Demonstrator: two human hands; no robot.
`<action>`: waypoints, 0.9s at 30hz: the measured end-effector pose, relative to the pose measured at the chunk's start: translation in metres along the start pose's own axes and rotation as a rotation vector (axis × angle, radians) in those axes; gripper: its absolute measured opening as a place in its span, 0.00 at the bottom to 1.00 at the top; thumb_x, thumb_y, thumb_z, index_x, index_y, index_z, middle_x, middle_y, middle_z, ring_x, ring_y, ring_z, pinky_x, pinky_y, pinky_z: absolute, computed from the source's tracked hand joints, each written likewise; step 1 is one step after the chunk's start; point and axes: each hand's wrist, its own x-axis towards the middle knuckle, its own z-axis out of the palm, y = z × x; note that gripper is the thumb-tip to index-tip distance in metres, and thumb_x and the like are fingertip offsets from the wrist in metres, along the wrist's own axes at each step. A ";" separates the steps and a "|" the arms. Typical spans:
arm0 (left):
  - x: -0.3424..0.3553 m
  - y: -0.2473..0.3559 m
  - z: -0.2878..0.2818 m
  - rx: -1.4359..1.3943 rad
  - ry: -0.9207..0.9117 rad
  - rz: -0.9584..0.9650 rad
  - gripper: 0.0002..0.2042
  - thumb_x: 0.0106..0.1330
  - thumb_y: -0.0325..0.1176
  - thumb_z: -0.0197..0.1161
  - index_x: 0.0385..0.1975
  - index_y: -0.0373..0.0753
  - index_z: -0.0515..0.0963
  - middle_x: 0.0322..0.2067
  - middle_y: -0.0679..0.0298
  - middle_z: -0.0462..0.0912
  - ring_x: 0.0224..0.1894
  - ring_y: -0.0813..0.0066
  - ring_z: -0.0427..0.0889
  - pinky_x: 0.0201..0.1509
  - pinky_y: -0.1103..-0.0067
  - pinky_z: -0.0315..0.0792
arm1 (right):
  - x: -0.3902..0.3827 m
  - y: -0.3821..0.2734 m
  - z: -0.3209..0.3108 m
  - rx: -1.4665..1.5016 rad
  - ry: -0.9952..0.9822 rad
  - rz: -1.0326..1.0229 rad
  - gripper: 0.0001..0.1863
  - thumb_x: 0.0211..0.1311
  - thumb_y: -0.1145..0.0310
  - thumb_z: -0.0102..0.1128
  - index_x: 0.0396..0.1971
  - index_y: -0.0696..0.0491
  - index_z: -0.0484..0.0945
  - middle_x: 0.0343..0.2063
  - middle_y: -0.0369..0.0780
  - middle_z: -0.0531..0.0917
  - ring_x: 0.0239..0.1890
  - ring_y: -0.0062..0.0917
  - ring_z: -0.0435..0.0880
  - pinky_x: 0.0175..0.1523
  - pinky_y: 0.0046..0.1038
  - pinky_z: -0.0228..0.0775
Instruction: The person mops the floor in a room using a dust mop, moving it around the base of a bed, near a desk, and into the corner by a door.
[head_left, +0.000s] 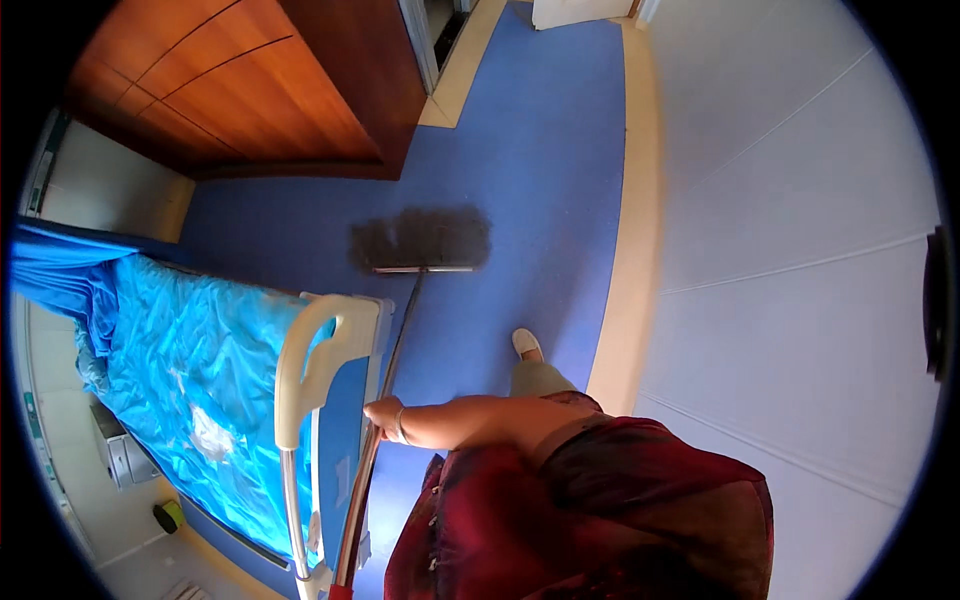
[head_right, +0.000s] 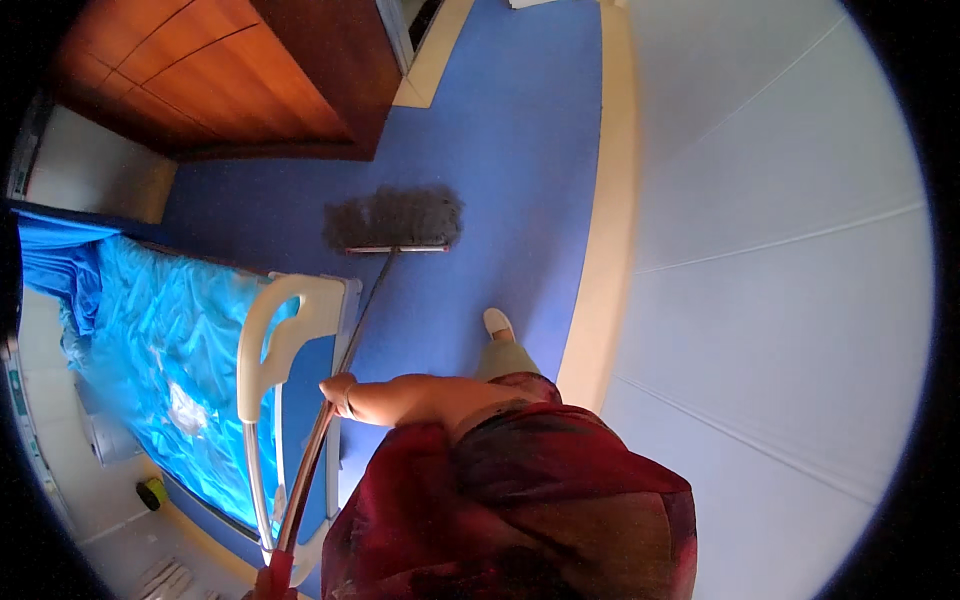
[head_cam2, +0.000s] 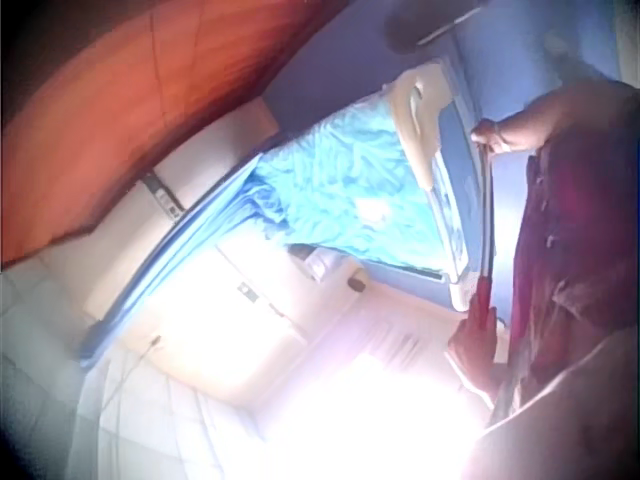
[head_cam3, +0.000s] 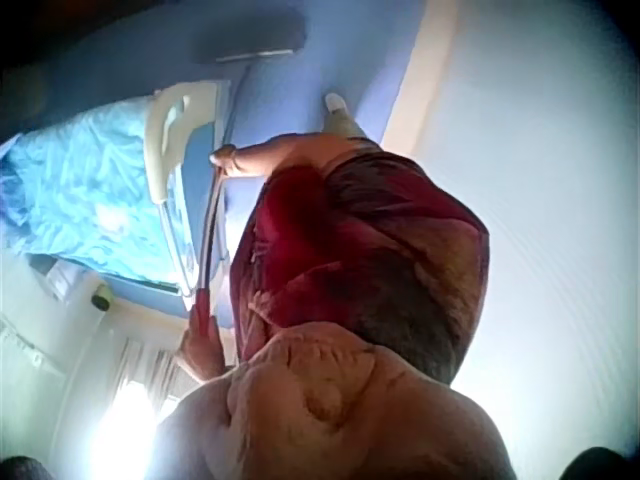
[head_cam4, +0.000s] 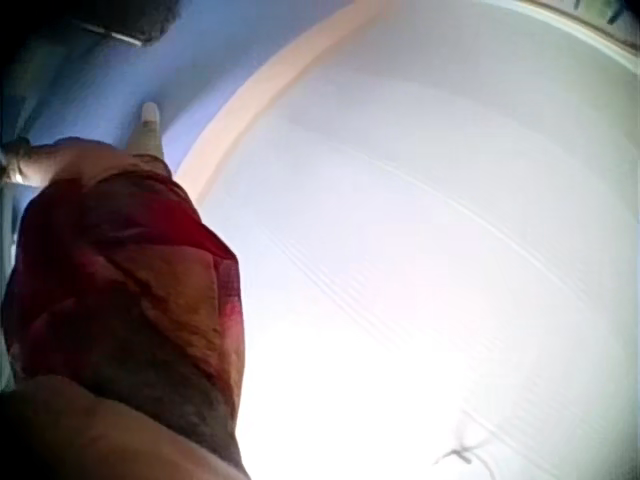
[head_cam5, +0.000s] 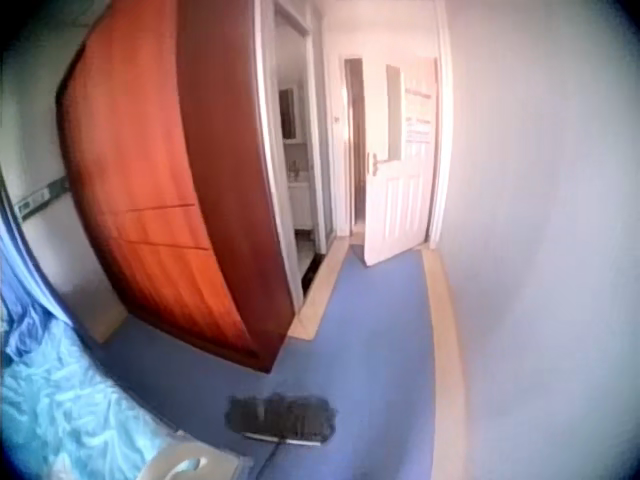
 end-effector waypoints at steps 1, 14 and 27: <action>0.002 0.012 -0.006 0.011 0.001 -0.001 0.17 0.45 0.44 0.52 0.38 0.51 0.66 0.14 0.58 0.72 0.15 0.62 0.70 0.17 0.71 0.63 | 0.002 -0.011 -0.006 0.008 -0.007 0.003 0.04 0.42 0.74 0.45 0.20 0.59 0.66 0.13 0.40 0.68 0.14 0.24 0.68 0.14 0.23 0.55; 0.089 0.101 -0.092 0.208 0.101 0.447 0.19 0.45 0.40 0.53 0.40 0.54 0.65 0.10 0.59 0.68 0.11 0.65 0.67 0.15 0.74 0.62 | 0.011 -0.120 -0.156 0.481 -0.100 -0.224 0.05 0.40 0.74 0.47 0.15 0.58 0.63 0.13 0.39 0.65 0.17 0.26 0.68 0.15 0.28 0.57; 0.206 0.238 -0.122 0.172 0.596 0.921 0.16 0.35 0.39 0.61 0.27 0.44 0.69 0.09 0.68 0.65 0.12 0.76 0.67 0.13 0.82 0.60 | 0.029 -0.198 -0.364 0.958 0.102 -0.356 0.06 0.41 0.68 0.43 0.15 0.55 0.64 0.15 0.41 0.67 0.17 0.27 0.65 0.23 0.33 0.61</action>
